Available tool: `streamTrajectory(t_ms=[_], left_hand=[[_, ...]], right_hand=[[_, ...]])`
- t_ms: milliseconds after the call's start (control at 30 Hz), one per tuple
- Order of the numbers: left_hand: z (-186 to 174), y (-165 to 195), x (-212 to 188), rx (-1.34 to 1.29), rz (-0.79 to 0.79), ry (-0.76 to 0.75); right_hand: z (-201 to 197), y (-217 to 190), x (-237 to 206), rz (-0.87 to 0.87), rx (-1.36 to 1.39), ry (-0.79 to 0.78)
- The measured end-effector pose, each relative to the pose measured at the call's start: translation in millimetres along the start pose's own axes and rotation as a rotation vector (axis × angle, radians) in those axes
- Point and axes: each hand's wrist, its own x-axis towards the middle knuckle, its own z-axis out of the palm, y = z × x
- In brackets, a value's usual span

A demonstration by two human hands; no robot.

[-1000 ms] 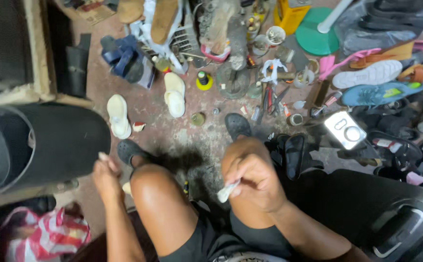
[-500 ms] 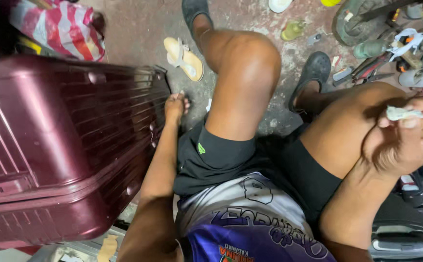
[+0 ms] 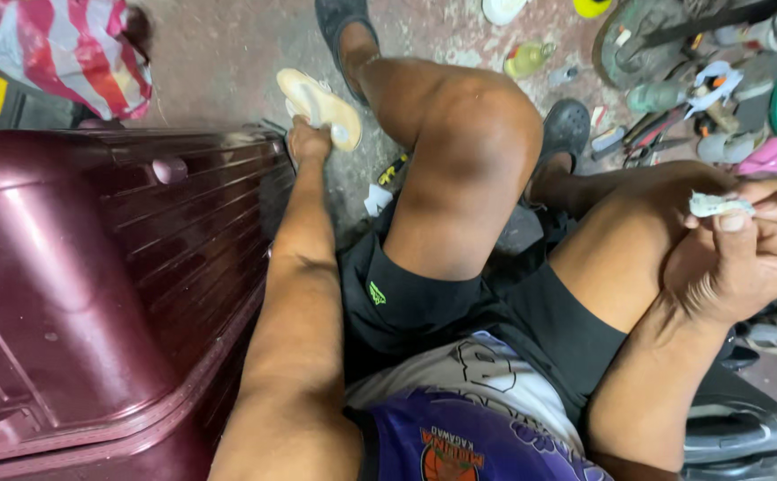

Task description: The person sits on the floor of a cluttered shoe repair workshop and repairs sandals. They apply glue from a green bottle onto the sole of a white sandal, press the parts together, then work glue along the sole and straps of a black sandal, pressing and smoothing the surfaces by hand.

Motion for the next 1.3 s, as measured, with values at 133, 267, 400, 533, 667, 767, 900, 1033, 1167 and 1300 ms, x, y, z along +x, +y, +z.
streamTrajectory(t_ms=[133,267,400,533,667,767,900,1033,1167,1300], left_hand=[[4,-4,-7,-0.034,0.157,0.220],[-3,-1,-26,-0.399,0.229,0.459],[-38,16,-63,-0.508,0.339,0.579],[-100,49,-109,-0.493,0.510,0.706],[-169,91,-175,-0.676,0.690,0.634],[-208,124,-232,-0.729,0.757,0.544],[-228,151,-308,-0.532,1.090,0.569],[-218,171,-369,-0.420,1.112,0.292],[-210,185,-402,-0.325,1.446,0.475],[-199,191,-416,-0.365,1.433,0.376]], right_hand=[[11,-5,4,0.009,-0.009,0.021],[22,-10,8,0.012,0.020,-0.026],[36,-12,9,0.021,0.040,-0.054],[54,-14,6,0.058,0.117,-0.082],[77,-24,3,0.088,0.194,-0.134],[95,-41,3,0.077,0.214,-0.145],[106,-77,2,-0.041,0.048,-0.185],[104,-105,12,-0.248,-0.091,-0.158],[105,-96,30,-0.208,0.064,-0.107],[112,-68,33,-0.074,0.460,-0.060]])
